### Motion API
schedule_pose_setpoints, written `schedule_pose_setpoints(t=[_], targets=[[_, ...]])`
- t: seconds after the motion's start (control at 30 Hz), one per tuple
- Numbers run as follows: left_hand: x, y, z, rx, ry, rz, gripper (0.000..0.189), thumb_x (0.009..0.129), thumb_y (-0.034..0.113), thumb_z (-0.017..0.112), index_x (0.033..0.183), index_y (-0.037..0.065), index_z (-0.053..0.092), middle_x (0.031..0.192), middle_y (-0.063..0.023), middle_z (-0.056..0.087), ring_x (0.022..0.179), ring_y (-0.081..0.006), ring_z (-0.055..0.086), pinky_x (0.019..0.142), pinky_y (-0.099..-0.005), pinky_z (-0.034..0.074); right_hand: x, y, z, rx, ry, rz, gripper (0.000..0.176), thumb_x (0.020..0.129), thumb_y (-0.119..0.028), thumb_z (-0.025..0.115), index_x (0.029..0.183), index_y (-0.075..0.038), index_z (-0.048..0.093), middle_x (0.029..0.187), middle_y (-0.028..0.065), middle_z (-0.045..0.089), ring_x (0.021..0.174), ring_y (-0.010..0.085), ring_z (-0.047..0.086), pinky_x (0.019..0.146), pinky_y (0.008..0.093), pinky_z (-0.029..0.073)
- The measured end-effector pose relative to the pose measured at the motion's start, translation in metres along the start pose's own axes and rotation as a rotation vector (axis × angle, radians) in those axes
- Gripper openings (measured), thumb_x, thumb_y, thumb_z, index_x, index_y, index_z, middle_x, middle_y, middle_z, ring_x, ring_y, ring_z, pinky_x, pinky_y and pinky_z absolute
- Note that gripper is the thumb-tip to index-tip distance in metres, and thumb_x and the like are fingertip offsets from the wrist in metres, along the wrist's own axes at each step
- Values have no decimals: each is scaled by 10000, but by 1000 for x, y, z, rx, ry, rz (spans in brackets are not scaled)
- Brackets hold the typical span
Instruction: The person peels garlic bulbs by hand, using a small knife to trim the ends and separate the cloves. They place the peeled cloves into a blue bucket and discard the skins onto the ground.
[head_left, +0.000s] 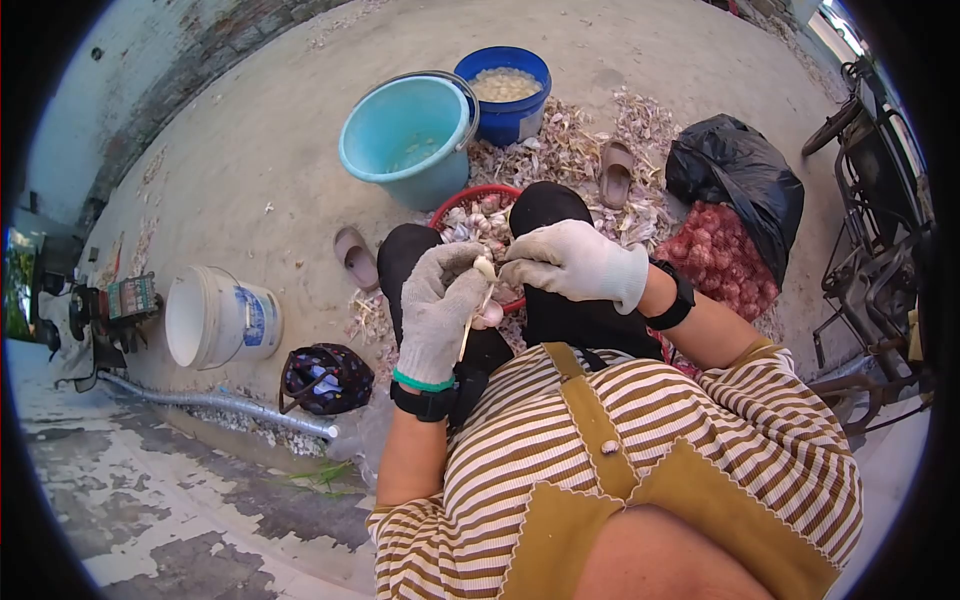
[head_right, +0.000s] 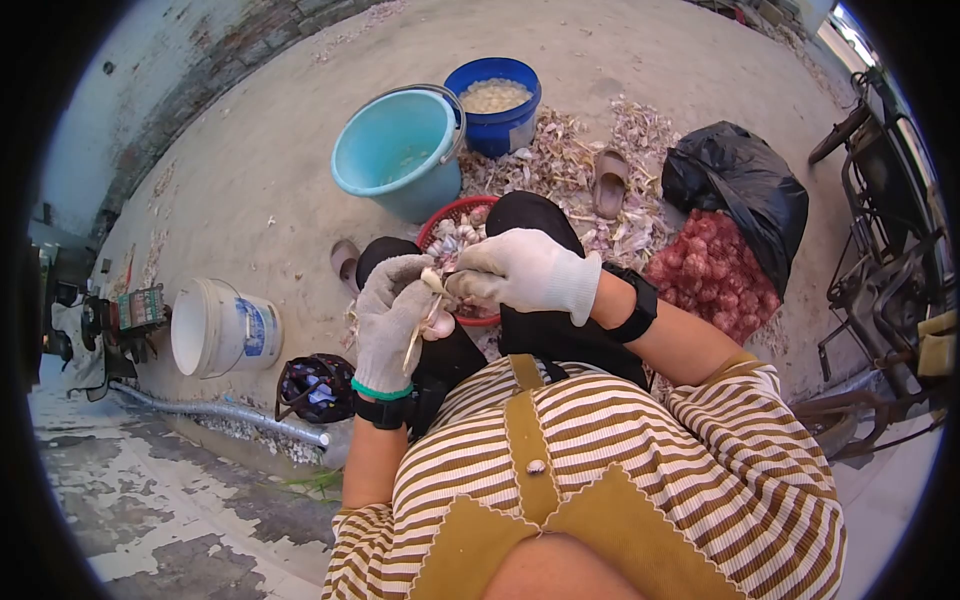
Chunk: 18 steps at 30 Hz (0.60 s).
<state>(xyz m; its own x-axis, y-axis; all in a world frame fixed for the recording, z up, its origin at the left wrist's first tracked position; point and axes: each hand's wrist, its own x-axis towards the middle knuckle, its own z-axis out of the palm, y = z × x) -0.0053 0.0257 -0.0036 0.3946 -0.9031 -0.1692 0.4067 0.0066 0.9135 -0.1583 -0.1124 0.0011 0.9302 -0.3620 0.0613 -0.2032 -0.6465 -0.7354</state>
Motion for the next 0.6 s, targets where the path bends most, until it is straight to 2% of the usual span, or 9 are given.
schedule_pose_setpoints(t=[0.1,0.17,0.27,0.33,0.37,0.43,0.47,0.53,0.6], targets=[[2,0,-4,-83,-57,-21,203,896,41,561,1077,-51,579,809,-78,620,548,-104,570,449,-223,460,-1,-3,0,14,11,-25,219,878,-191,603,990,-16,673,866,159,666,801,303,654,713,362,510],[3,-3,-3,-125,-68,-44,192,917,46,560,1097,-22,565,835,-103,610,568,-121,534,432,-244,382,-1,-4,1,69,19,-20,221,879,-190,602,998,-17,671,863,162,664,799,308,652,712,363,510],[1,-3,-1,-38,-89,-50,209,920,57,562,1113,-22,564,841,-103,611,560,-123,541,430,-242,382,0,-2,1,43,20,-28,224,878,-181,600,1013,-15,668,869,172,659,819,326,649,715,372,510],[0,-2,-1,-33,-92,-49,222,913,58,564,1121,-22,563,847,-103,613,556,-123,546,434,-243,394,-1,-3,1,40,-13,12,282,912,-272,565,1054,-49,661,871,149,666,813,299,649,739,383,499],[0,-2,0,-28,-96,-45,236,907,59,566,1129,-22,563,852,-103,614,553,-123,550,438,-245,406,-1,-5,-1,40,-13,12,282,912,-272,565,1054,-49,661,871,149,666,813,299,649,739,383,499],[-2,-1,0,24,-95,-23,249,894,45,568,1133,-21,562,840,-97,611,553,-123,551,450,-245,420,0,-12,-5,396,-92,215,277,919,-271,597,1022,-24,669,731,70,636,625,139,597,564,279,476],[-3,0,-1,77,-94,-1,263,880,32,570,1138,-21,561,828,-90,609,552,-122,552,462,-245,434,0,-16,-11,397,-91,215,277,919,-271,597,1022,-24,669,731,70,636,625,139,597,564,279,476],[-1,0,-2,162,-92,1,276,864,6,573,1139,-21,562,815,-82,605,560,-119,555,474,-242,443,2,-20,-23,507,-304,499,330,924,-347,596,1016,-39,673,676,16,583,573,64,516,507,228,427],[0,-2,-4,247,-90,0,292,848,-19,575,1139,-21,563,801,-74,601,567,-115,559,486,-238,452,1,-18,-23,485,-308,466,342,928,-366,588,1002,-45,679,654,14,569,543,69,503,478,233,404]])
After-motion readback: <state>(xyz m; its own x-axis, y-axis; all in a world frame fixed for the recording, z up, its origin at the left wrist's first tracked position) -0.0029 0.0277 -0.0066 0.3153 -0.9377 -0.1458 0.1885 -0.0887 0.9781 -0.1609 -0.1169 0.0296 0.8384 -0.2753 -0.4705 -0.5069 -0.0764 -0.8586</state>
